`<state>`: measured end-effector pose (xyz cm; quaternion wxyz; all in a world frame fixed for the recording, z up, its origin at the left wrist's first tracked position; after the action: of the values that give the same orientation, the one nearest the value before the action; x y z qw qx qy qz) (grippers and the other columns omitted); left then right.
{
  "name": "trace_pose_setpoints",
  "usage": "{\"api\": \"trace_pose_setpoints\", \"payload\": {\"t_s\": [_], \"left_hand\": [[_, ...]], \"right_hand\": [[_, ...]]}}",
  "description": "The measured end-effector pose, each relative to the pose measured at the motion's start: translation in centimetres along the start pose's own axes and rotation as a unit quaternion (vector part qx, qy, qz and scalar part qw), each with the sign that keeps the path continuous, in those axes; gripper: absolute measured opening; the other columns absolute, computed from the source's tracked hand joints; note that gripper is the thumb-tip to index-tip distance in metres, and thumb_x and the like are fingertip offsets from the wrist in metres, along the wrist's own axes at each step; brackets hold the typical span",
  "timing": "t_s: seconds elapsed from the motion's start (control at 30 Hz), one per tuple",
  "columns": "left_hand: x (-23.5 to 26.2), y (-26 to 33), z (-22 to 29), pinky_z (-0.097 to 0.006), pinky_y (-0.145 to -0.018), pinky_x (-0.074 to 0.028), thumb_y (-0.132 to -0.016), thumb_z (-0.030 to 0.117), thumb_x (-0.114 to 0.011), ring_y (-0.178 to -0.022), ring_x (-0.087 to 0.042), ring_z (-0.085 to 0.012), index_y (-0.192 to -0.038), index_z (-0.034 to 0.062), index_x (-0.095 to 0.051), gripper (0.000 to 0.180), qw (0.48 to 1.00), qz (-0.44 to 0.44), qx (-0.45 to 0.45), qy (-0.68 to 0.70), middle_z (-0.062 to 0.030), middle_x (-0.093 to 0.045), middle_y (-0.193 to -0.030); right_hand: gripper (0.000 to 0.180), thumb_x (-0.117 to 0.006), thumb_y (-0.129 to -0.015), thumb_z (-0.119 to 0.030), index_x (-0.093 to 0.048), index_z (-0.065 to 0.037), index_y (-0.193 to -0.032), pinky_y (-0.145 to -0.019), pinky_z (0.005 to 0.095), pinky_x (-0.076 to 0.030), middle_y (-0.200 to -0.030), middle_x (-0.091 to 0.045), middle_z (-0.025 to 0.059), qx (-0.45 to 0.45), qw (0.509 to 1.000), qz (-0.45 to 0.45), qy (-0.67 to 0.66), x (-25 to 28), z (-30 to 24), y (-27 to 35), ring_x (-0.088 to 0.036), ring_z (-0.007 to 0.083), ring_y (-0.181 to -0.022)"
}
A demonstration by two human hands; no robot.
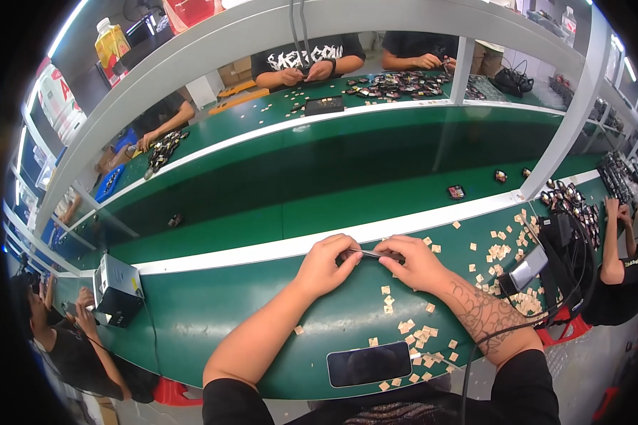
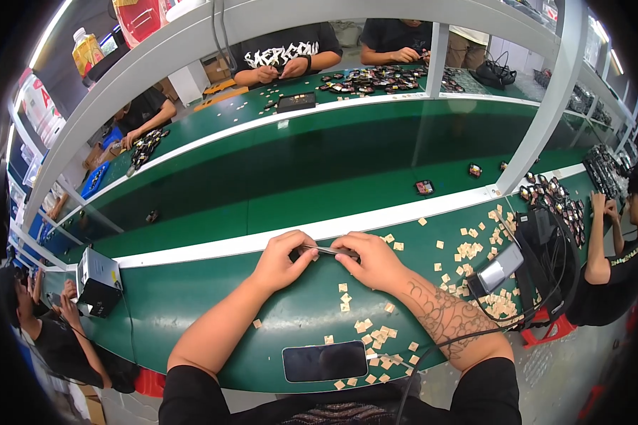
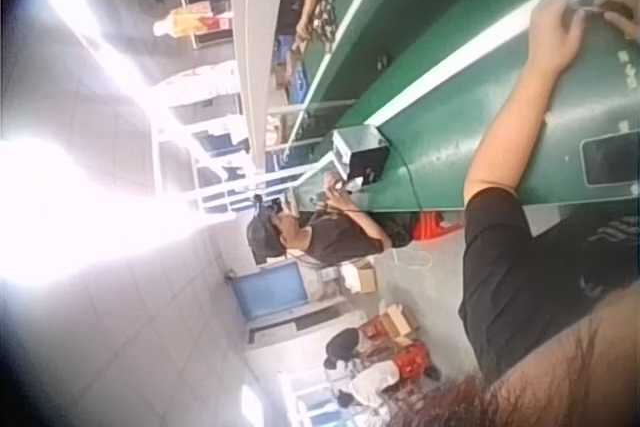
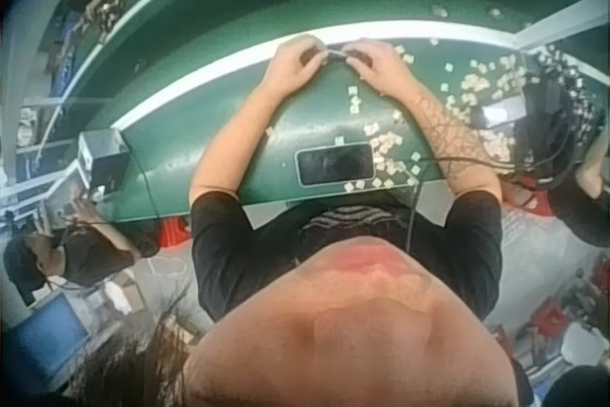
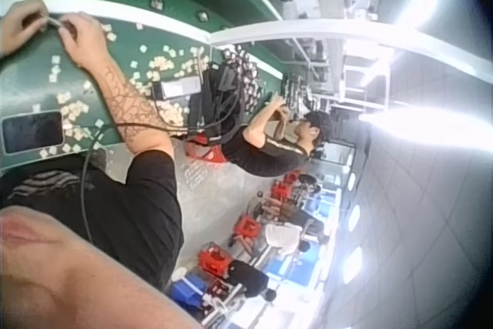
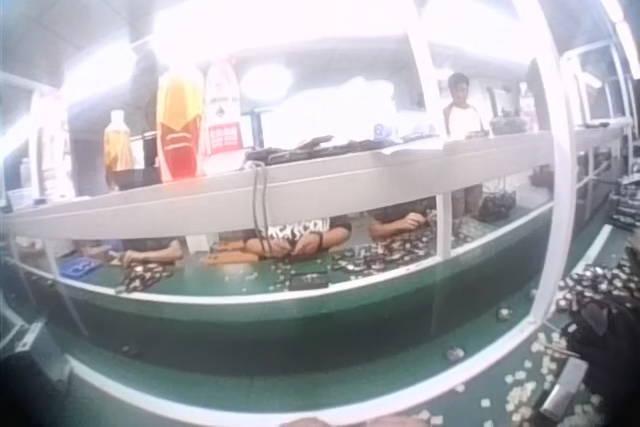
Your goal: The person is assembling small electronic components on a factory assembly line.
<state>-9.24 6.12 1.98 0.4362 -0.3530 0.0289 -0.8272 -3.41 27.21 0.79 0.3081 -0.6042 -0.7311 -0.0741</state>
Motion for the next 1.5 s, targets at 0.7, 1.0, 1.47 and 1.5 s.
{"api": "trace_pose_setpoints", "payload": {"t_s": [0.7,1.0,1.47,1.5], "left_hand": [[0.0,0.0,0.0,-0.035,-0.073,-0.057,-0.097,0.007,-0.076,-0.078,-0.070,-0.0239,-0.100,-0.0002,-0.071,0.009,1.000,-0.013,-0.001,-0.006,-0.0124,-0.071,-0.090],[-0.5,-0.3,0.0,-0.036,-0.070,-0.056,-0.093,0.006,-0.078,-0.075,-0.070,-0.0264,-0.097,-0.0008,-0.072,0.010,0.999,-0.011,0.017,-0.028,-0.0136,-0.070,-0.087],[-0.8,-0.1,-0.5,-0.034,-0.072,-0.056,-0.091,-0.002,-0.074,-0.076,-0.070,-0.0239,-0.091,-0.0034,-0.072,0.003,0.999,0.013,0.035,-0.012,-0.0129,-0.072,-0.084],[-0.8,-0.2,-0.6,-0.034,-0.072,-0.056,-0.091,-0.002,-0.074,-0.076,-0.070,-0.0239,-0.091,-0.0034,-0.072,0.003,0.999,0.013,0.033,-0.012,-0.0129,-0.072,-0.084]], "right_hand": [[0.019,-0.074,-0.098,-0.009,-0.073,-0.003,-0.115,-0.078,0.0372,-0.060,-0.102,-0.073,0.0122,0.012,1.000,0.012,0.015,0.1,-0.3,-0.3,-0.074,0.0274,-0.089],[0.017,-0.071,-0.100,-0.015,-0.073,-0.006,-0.115,-0.078,0.0391,-0.059,-0.101,-0.072,0.0115,0.027,0.999,0.015,0.022,0.0,0.7,0.3,-0.073,0.0296,-0.087],[0.013,-0.070,-0.100,-0.012,-0.071,-0.003,-0.109,-0.072,0.0426,-0.056,-0.098,-0.071,0.0140,0.060,0.998,0.030,0.013,-0.3,0.6,0.1,-0.071,0.0322,-0.078],[0.013,-0.070,-0.100,-0.012,-0.071,-0.003,-0.109,-0.072,0.0426,-0.056,-0.098,-0.071,0.0140,0.061,0.998,0.032,0.014,-0.2,0.7,0.1,-0.071,0.0322,-0.078]]}}
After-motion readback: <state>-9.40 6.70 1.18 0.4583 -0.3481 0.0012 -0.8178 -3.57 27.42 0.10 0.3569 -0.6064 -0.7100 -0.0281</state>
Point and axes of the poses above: each hand's wrist, its own y-axis away from the middle knuckle, its own x-axis out of the back of the hand, z = x × y, the point moved 4 cm from there along -y, towards the middle knuckle
